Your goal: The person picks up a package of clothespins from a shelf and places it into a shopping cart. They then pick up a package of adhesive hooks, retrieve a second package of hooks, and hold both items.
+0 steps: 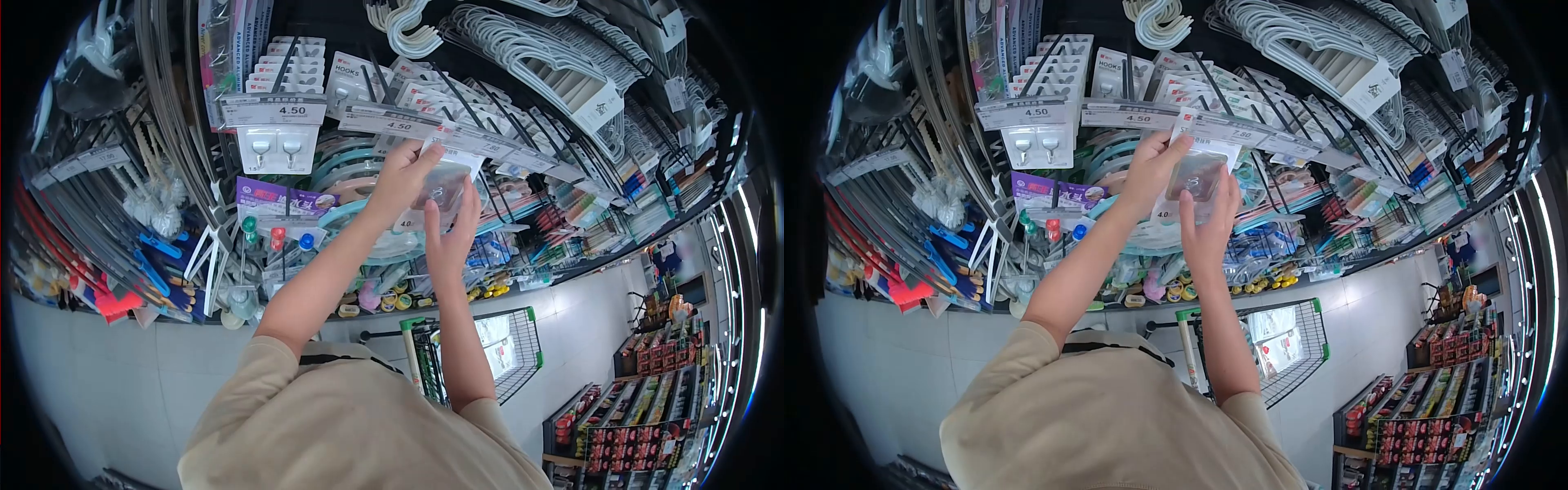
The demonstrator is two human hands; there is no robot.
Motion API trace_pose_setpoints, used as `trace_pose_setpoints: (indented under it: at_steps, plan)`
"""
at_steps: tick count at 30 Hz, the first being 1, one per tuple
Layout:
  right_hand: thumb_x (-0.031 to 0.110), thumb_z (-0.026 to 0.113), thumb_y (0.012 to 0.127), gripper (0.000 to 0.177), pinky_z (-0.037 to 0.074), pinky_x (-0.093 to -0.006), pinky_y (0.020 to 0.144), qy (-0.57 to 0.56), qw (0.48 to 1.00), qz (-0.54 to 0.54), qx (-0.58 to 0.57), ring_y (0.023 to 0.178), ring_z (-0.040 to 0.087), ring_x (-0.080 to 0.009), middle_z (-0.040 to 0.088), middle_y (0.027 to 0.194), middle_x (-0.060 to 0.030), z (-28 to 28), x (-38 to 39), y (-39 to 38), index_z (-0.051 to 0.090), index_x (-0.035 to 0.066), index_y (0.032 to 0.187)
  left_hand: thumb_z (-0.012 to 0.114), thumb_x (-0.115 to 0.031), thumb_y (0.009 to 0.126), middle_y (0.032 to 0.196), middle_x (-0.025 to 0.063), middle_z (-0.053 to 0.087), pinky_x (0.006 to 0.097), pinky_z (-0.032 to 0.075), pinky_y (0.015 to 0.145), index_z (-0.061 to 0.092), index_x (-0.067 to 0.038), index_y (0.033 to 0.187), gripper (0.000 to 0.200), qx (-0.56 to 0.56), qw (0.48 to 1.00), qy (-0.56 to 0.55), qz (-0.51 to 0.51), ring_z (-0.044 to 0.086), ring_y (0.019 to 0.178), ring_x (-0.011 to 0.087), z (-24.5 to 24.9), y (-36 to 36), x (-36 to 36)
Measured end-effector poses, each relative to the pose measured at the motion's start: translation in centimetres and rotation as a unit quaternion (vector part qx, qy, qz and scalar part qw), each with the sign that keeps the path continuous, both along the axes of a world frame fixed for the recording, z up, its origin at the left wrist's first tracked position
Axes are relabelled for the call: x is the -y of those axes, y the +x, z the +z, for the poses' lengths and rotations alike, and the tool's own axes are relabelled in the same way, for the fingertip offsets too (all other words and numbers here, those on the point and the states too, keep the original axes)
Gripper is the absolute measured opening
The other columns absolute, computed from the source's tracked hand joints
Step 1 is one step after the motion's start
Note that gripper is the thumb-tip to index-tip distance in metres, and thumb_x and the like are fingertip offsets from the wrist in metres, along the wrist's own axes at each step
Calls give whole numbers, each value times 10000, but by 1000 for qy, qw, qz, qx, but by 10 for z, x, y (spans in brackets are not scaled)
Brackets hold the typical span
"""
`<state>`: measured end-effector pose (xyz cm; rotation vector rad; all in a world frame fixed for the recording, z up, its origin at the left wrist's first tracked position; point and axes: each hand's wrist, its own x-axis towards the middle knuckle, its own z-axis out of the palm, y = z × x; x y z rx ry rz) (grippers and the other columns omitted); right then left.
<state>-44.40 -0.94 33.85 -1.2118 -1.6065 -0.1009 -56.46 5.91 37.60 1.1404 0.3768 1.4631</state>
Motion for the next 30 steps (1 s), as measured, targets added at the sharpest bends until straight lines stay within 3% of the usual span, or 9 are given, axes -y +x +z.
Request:
trace_pose_setpoints:
  at_steps: [11, 13, 15, 18, 22, 24, 26, 29, 30]
  plan:
    - [195, 651, 941, 663, 380, -467, 1068, -18, 1000, 22, 9, 1308, 421, -451, 366, 1434, -318, 2, -14, 6, 344, -26, 1484, 624, -276, 993, 956, 35, 661, 248, 421, 794, 670, 31, 1065, 319, 17, 998, -50, 35, 550, 884, 73, -14, 8, -21]
    - [163, 663, 921, 636, 398, -434, 1046, -15, 1000, 13, 1, 1268, 466, -392, 442, 1387, -262, 2, -15, 5, 380, -27, 1459, 622, -273, 995, 971, 41, 666, 248, 421, 803, 669, 31, 1068, 317, 24, 998, -54, 27, 553, 896, 75, -12, 8, -20]
    - [177, 661, 928, 657, 397, -452, 1052, -17, 1000, 20, 0, 1288, 444, -424, 404, 1408, -292, 0, -19, 6, 357, -22, 1475, 604, -236, 1003, 1049, 64, 672, 249, 433, 843, 647, 31, 1144, 305, -27, 995, -30, 87, 573, 933, 84, -12, 6, -16]
    - [191, 662, 935, 681, 403, -472, 1053, -16, 1000, 22, 5, 1304, 424, -463, 362, 1432, -327, -4, -24, 8, 332, -19, 1492, 560, -155, 1018, 1172, 83, 640, 255, 439, 905, 544, 45, 1312, 356, -13, 993, 52, 102, 568, 1033, 101, -20, 2, -9]
    - [208, 678, 931, 706, 414, -482, 1046, -3, 1000, -1, 25, 1306, 420, -488, 352, 1437, -341, -11, -33, 10, 322, -18, 1497, 524, -106, 1024, 1324, 138, 591, 280, 410, 1029, 435, 46, 1416, 430, -17, 996, 1, 84, 556, 1202, 151, -31, -14, 22]
    - [218, 691, 924, 724, 415, -486, 1044, -8, 1000, 2, 22, 1308, 417, -492, 351, 1439, -343, -13, -38, 11, 318, -14, 1500, 517, -103, 1027, 1377, 171, 559, 315, 405, 1066, 393, 42, 1448, 463, -50, 993, 65, 85, 538, 1264, 195, -48, -32, 31]
    - [228, 704, 917, 743, 415, -490, 1043, -10, 1000, 6, 22, 1311, 413, -497, 350, 1440, -345, -12, -41, 12, 314, -10, 1503, 517, -101, 1028, 1373, 189, 564, 340, 426, 1059, 413, 43, 1437, 445, -69, 992, 68, 85, 546, 1268, 216, -66, -54, 53]
    - [207, 715, 912, 784, 391, -481, 1067, -14, 999, -1, 42, 1316, 420, -461, 358, 1444, -335, -11, -45, 13, 274, -5, 1524, 502, -108, 1033, 1231, 196, 657, 360, 497, 975, 522, 37, 1347, 346, -148, 984, 22, 99, 649, 1115, 244, -106, -97, 91]
    - [220, 727, 900, 793, 419, -494, 1041, -13, 999, 2, 44, 1314, 412, -498, 344, 1451, -347, -13, -47, 14, 283, 3, 1521, 508, -121, 1033, 1192, 190, 678, 361, 502, 965, 557, 40, 1308, 323, -184, 979, -9, 92, 663, 1084, 243, -125, -115, 102]
